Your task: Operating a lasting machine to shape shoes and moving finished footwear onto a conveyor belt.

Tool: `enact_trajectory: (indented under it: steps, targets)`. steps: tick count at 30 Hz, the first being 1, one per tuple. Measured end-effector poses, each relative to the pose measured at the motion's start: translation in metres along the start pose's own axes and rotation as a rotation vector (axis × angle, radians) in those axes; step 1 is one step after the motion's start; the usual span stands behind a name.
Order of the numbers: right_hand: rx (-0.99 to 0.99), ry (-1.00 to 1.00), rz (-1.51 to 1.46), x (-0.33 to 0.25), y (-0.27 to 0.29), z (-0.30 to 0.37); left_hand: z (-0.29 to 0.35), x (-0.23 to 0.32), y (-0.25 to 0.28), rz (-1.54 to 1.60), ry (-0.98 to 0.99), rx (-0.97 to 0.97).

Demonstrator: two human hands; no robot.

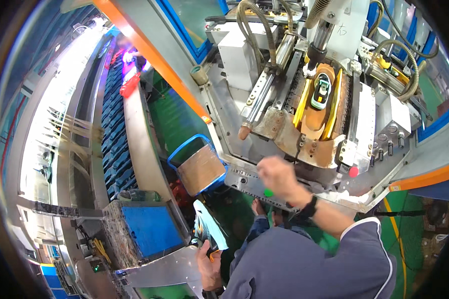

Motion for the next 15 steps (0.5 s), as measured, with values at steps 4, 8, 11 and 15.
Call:
enact_trajectory:
  steps: [4, 8, 11, 15]
  targets:
    - [-0.212, -0.074, 0.085, 0.029, -0.113, 0.063, 0.017, -0.001, 0.02, -0.004, -0.031, 0.055]
    - [-0.209, 0.002, 0.122, 0.079, -0.15, 0.074, 0.033, 0.007, 0.025, -0.05, -0.079, 0.108]
    - [-0.248, -0.052, 0.148, 0.083, -0.149, 0.071, 0.039, 0.002, 0.053, -0.201, -0.136, 0.107]
    - [-0.324, -0.097, 0.051, 0.084, -0.159, 0.074, 0.037, 0.017, 0.037, -0.189, -0.216, 0.139]
Point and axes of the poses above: each hand's wrist, its own z-axis away from the middle knuckle, its own y-axis out of the back of the hand, x = y × z, the point moved 5 cm from there along -z, towards the middle knuckle, and after that the axes turned 7 degrees about -y, right-handed, at the moved point
